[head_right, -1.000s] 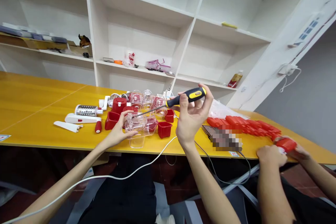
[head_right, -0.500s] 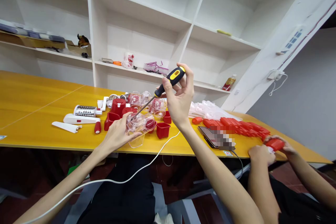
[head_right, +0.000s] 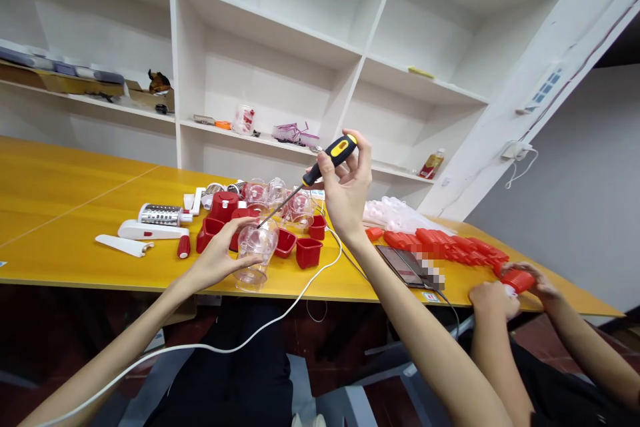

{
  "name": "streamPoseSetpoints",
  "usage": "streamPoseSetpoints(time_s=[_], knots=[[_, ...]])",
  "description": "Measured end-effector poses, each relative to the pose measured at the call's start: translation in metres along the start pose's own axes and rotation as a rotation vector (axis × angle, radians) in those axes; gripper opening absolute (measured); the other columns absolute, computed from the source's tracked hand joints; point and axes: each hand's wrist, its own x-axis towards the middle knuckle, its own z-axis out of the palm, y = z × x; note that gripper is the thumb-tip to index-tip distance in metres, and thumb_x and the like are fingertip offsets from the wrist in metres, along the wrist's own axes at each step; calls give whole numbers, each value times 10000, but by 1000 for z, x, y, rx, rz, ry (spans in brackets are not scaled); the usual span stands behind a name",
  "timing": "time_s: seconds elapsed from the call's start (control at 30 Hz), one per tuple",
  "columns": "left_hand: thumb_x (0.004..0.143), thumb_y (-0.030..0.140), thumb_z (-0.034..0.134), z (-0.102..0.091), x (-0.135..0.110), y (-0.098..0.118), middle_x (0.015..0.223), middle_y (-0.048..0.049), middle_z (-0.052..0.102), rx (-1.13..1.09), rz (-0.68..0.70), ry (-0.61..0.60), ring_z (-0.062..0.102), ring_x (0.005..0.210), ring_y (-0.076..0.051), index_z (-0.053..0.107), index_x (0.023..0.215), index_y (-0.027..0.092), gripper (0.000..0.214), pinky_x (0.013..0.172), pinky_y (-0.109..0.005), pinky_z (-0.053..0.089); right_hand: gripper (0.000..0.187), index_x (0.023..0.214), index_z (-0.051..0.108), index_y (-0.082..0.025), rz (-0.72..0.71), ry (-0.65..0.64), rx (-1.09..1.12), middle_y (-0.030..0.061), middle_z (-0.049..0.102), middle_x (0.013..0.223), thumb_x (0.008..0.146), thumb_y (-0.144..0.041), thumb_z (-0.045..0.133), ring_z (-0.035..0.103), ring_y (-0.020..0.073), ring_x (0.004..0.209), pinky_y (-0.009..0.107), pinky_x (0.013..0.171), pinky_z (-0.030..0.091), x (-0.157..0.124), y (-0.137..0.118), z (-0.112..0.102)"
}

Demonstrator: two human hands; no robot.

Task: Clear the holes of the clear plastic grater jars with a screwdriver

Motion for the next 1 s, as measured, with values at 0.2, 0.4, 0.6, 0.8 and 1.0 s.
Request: streamPoseSetpoints(time_s=[0.2, 0.4, 0.6, 0.8, 1.0], knots=[[861, 503, 692, -7, 0, 5, 1424, -134, 509, 48, 10, -58, 465, 1361, -324, 367, 1455, 260, 719, 1142, -537, 381, 523, 1241, 471, -353, 3, -6, -60, 12, 633, 974, 807, -507, 718, 733, 232, 888, 410, 664, 651, -1, -10, -6], [854, 453, 726, -19, 2, 8, 1379, -100, 572, 49, 38, -28, 540, 1290, -279, 404, 1428, 265, 684, 1113, -483, 421, 520, 1218, 493, -314, -5, -9, -48, 8, 622, 897, 803, -540, 711, 727, 229, 891, 438, 717, 656, -3, -20, -8], [821, 557, 731, -18, 2, 9, 1370, -110, 573, 202, 100, -27, 536, 1280, -320, 461, 1390, 263, 695, 1083, -520, 441, 501, 1216, 486, -340, -31, -3, -84, 9, 622, 920, 816, -544, 709, 722, 247, 930, 431, 686, 652, -7, -27, -14], [883, 502, 671, -33, 2, 1, 1487, -70, 538, 106, 78, -85, 504, 1380, -283, 467, 1427, 296, 617, 1165, -489, 386, 485, 1226, 490, -341, -41, 13, -98, 6, 623, 933, 827, -519, 701, 713, 226, 888, 426, 675, 649, -10, -23, -20], [869, 523, 694, -13, 4, -5, 1343, -107, 631, 246, 144, 25, 570, 1254, -298, 538, 1333, 233, 569, 1075, -495, 442, 473, 1239, 480, -334, -16, -58, -95, 11, 635, 999, 842, -451, 709, 707, 184, 801, 402, 684, 647, -17, -17, -13]])
